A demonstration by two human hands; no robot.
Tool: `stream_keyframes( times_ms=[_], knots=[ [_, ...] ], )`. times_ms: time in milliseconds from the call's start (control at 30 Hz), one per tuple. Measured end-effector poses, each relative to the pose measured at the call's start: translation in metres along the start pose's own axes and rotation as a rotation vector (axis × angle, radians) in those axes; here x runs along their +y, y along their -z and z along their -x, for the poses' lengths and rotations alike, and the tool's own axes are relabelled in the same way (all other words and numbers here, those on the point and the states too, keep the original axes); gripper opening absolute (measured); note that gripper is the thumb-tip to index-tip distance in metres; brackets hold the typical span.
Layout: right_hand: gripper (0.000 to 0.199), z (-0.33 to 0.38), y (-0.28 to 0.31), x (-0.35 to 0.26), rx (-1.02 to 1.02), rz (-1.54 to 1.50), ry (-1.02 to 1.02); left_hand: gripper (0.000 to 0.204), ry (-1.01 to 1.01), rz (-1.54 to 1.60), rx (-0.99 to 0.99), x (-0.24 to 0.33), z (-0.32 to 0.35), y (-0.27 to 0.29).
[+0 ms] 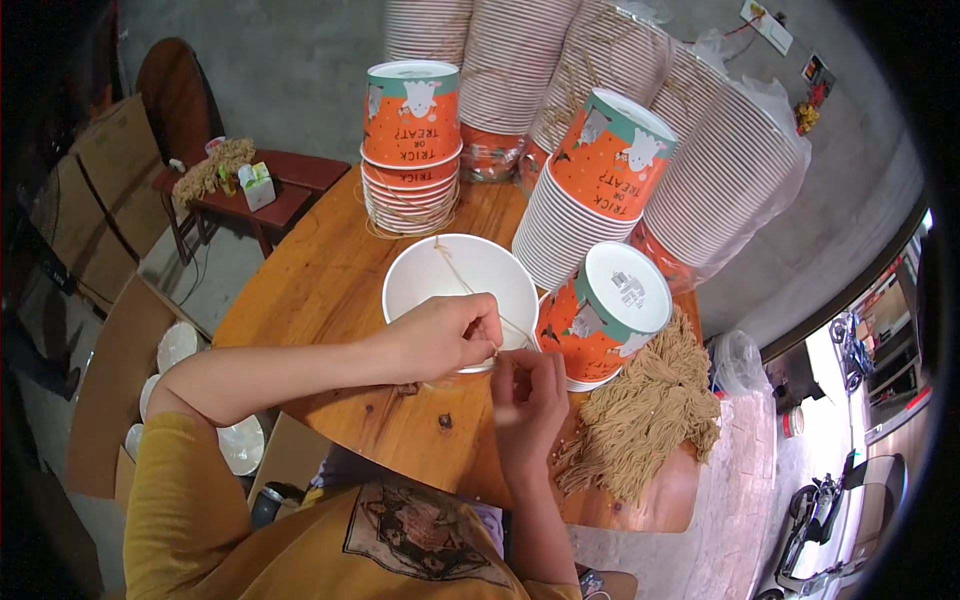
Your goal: Attaching elastic strings to paper trick-or-treat buckets using a threading needle.
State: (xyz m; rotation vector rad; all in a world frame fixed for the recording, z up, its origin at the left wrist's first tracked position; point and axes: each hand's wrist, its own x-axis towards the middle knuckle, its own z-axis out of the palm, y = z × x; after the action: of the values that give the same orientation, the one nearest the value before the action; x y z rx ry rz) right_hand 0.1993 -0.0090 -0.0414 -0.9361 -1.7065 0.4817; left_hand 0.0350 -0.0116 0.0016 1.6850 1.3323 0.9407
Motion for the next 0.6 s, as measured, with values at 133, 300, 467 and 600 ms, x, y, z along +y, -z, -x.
stream_keyframes(
  times_ms=[133,300,467,600],
  knots=[
    [0.009,0.001,-0.003,0.007,0.005,-0.09,-0.038,0.013,-0.04,0.126,-0.023,-0.004,-0.002,0.0],
    [0.015,0.0,0.0,0.013,-0.051,-0.149,-0.16,0.024,-0.033,0.144,-0.104,-0.003,-0.005,0.001],
    [0.02,-0.005,0.01,0.004,-0.069,-0.046,-0.133,0.037,-0.011,0.21,-0.109,0.0,-0.007,-0.001],
    [0.026,-0.004,0.015,0.011,-0.086,0.059,0.018,0.041,0.007,0.15,-0.115,0.008,-0.008,0.0]
  ],
)
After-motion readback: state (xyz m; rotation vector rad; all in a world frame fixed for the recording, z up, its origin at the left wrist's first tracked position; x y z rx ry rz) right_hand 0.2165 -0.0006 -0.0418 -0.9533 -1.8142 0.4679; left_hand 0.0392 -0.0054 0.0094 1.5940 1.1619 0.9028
